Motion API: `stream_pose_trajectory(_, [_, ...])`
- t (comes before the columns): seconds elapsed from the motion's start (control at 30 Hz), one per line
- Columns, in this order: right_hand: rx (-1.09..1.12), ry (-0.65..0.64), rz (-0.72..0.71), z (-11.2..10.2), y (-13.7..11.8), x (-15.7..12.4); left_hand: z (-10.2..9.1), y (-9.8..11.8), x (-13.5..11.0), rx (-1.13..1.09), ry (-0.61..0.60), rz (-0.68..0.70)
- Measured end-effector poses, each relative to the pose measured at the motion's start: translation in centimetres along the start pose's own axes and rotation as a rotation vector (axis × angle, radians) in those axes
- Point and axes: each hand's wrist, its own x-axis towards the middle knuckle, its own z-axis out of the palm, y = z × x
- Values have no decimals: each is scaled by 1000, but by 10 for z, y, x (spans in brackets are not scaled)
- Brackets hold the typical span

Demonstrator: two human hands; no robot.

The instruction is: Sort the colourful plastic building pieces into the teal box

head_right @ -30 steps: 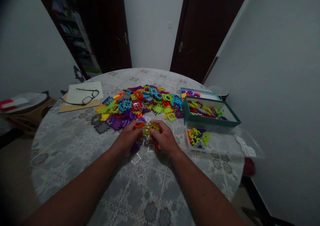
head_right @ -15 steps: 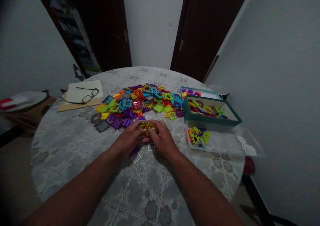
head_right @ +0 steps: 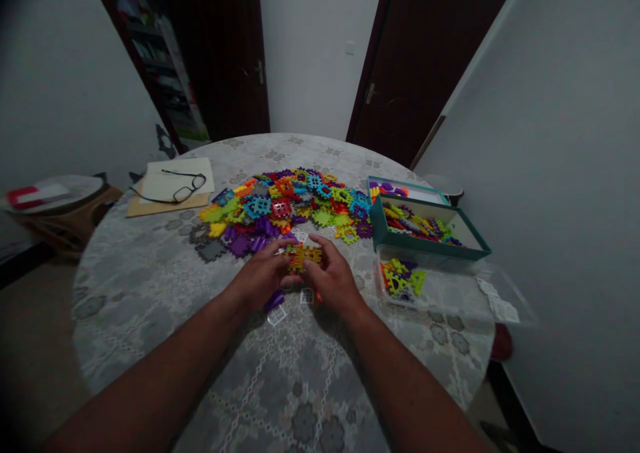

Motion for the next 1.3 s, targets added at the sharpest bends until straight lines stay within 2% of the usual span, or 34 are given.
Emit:
stream_pose_trajectory(0.1, [-174, -36, -77, 5, 0, -4, 1, -2, -1, 37, -32, 19])
stream_pose_trajectory(0.23, [-413, -62, -217, 0, 2, -2, 1, -4, -1, 71, -68, 32])
stream_pose_trajectory(0.37, [-350, -181, -183, -6, 1, -2, 1, -4, -1, 58, -57, 43])
stream_pose_trajectory(0.43, [-288, -147, -124, -9, -1, -2, 1, -3, 0, 50, -20, 51])
stream_pose_trajectory(0.5, [-326, -60, -112, -15, -4, -1, 1, 0, 1, 35, 29, 64])
stream_pose_trajectory(0.6, [-648, -8, -185, -27, -11, -2, 0, 8, 3, -14, 131, 106])
stream_pose_trajectory(0.7, [-1012, -169, -153, -37, -18, -8, -2, 16, 5, -102, 229, 167])
stream_pose_trajectory(0.77, [-1157, -252, -88, -37, -22, -13, -3, 21, 6, -174, 265, 200])
stream_pose_trajectory(0.83, [-1232, -266, -52, -33, -24, -16, -4, 27, 6, -246, 285, 207])
stream_pose_trajectory(0.93, [-1249, -279, -57, -26, -24, -16, -7, 35, 7, -319, 354, 192])
stream_pose_trajectory(1.07, [-1163, -300, -87, -22, -23, -12, -14, 43, 14, -348, 433, 186])
stream_pose_trajectory(1.2, [-1083, -203, -177, -29, -31, -11, -18, 47, 17, -356, 446, 178])
stream_pose_trajectory(1.3, [-1114, -92, -257, -46, -46, -13, -15, 49, 14, -353, 470, 194])
